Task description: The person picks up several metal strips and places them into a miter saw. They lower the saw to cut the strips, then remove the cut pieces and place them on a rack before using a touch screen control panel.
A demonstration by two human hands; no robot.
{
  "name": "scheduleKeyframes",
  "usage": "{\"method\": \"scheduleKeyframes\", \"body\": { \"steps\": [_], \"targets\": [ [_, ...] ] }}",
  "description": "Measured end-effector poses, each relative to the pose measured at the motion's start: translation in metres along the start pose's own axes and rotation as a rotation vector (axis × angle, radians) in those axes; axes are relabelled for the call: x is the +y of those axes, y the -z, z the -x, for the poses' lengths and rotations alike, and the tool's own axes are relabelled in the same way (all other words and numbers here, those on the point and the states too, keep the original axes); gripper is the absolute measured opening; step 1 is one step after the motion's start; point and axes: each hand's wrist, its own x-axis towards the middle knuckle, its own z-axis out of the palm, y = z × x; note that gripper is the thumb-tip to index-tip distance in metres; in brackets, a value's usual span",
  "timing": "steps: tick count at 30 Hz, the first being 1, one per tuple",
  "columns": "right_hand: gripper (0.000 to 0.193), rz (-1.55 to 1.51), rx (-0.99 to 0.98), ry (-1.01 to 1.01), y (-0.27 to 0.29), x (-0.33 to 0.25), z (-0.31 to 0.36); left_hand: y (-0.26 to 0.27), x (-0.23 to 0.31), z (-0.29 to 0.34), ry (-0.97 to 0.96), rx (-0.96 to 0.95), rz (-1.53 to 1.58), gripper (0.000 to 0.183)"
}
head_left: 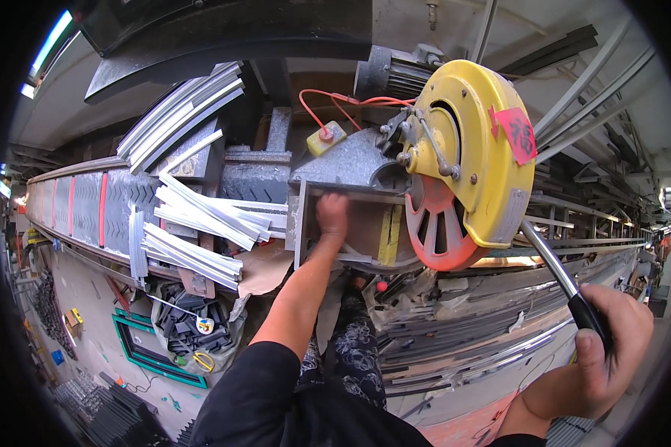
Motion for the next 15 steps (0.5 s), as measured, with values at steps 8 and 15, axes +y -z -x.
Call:
{"method": "scheduleKeyframes", "body": {
  "steps": [8, 15],
  "targets": [
    [0.039, -0.036, 0.104, 0.052, -0.024, 0.005, 0.023, -0.001, 0.008, -0.006, -0.003, 0.095, -0.068, 0.008],
    [0.043, -0.178, 0.102, -0.127, -0.103, -0.008, 0.079, -0.007, 0.002, -0.001, 0.072, -0.06, -0.017, 0.007]
  ]
}}
